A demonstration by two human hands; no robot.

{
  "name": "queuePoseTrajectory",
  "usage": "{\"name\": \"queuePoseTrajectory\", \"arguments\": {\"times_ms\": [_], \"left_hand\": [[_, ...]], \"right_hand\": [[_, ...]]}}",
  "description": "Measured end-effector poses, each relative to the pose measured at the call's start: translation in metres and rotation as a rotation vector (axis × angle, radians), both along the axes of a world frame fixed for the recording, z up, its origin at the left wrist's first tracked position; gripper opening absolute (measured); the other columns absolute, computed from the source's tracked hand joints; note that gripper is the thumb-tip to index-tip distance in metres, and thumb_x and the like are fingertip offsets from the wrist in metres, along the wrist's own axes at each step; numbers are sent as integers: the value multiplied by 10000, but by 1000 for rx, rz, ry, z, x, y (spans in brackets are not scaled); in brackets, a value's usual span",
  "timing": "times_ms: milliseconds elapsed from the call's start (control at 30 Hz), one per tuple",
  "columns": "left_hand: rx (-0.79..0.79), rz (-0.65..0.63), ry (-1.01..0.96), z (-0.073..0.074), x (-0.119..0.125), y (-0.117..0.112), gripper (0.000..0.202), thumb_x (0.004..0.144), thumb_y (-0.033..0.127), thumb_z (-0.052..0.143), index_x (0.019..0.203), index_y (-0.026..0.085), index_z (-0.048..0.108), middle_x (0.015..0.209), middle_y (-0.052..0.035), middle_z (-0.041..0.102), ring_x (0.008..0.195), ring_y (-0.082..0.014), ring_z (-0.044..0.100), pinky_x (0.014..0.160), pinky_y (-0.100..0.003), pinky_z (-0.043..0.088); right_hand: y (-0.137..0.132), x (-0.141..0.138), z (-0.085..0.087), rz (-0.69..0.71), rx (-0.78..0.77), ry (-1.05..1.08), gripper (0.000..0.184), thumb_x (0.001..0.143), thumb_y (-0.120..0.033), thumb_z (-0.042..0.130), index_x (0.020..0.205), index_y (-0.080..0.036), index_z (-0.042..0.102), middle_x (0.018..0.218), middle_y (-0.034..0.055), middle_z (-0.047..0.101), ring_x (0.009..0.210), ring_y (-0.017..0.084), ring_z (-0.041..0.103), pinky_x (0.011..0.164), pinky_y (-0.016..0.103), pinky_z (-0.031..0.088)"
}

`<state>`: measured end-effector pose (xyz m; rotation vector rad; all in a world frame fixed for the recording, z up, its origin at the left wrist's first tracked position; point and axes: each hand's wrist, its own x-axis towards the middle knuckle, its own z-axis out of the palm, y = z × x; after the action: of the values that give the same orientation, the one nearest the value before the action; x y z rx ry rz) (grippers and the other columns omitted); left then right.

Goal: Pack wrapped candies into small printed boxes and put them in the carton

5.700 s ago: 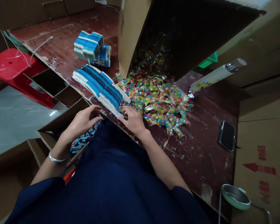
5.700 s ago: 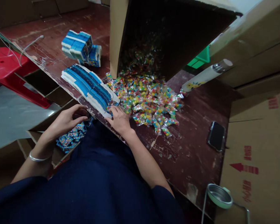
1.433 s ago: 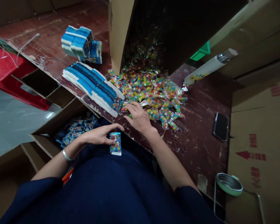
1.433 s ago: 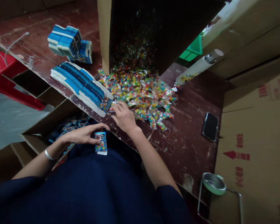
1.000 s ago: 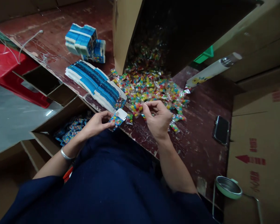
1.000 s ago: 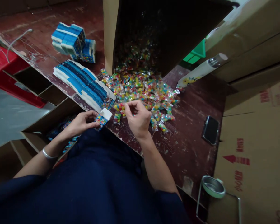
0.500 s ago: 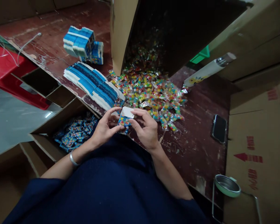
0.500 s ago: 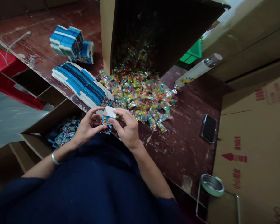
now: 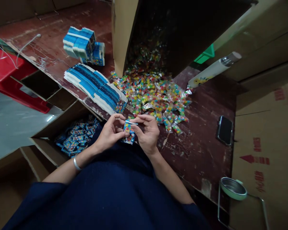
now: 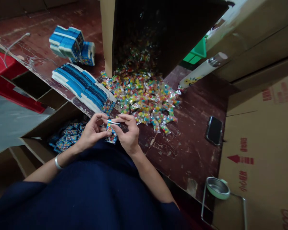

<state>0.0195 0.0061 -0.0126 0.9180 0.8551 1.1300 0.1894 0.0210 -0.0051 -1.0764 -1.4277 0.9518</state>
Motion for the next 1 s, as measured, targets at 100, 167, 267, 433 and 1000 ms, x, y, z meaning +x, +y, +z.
{"name": "queuePoseTrajectory", "arguments": {"times_ms": [100, 167, 267, 433, 1000], "left_hand": [[41, 37, 88, -2, -2, -2, 539, 762, 261, 881, 1168, 239, 528, 990, 16, 616, 735, -100, 687, 711, -218, 607], [98, 63, 185, -3, -4, -3, 515, 771, 225, 856, 1187, 233, 552, 1011, 1, 613, 791, -121, 688, 740, -237, 614], [163, 43, 286, -4, -7, -4, 508, 793, 184, 812, 1236, 227, 567, 1033, -22, 633, 873, -156, 698, 794, -270, 622], [185, -42, 276, 0, -14, -3, 526, 841, 174, 764, 1326, 232, 569, 1091, -44, 647, 859, -152, 716, 811, -279, 629], [35, -73, 279, 2, -55, 8, 402, 782, 282, 834, 1130, 197, 653, 1005, -24, 682, 693, -121, 699, 641, -222, 602]], "right_hand": [[5, -1, 11, 91, -167, 49, 304, 846, -506, 822, 843, -237, 681, 929, 44, 779, 848, 205, 740, 796, 351, 622], [12, 1, 18, 107, -248, 55, 345, 773, -522, 877, 807, -228, 698, 887, 37, 765, 819, 198, 720, 765, 337, 613], [21, 6, 25, 137, -310, 40, 354, 709, -502, 922, 798, -215, 735, 848, 31, 754, 803, 189, 706, 747, 325, 601], [31, 8, 25, 209, -354, 35, 337, 707, -478, 919, 721, -195, 737, 815, 33, 755, 760, 169, 693, 734, 314, 586], [28, -6, 13, 303, -45, -273, 288, 1002, -450, 636, 887, -225, 775, 1143, 86, 781, 1085, 242, 737, 989, 413, 575]]}}
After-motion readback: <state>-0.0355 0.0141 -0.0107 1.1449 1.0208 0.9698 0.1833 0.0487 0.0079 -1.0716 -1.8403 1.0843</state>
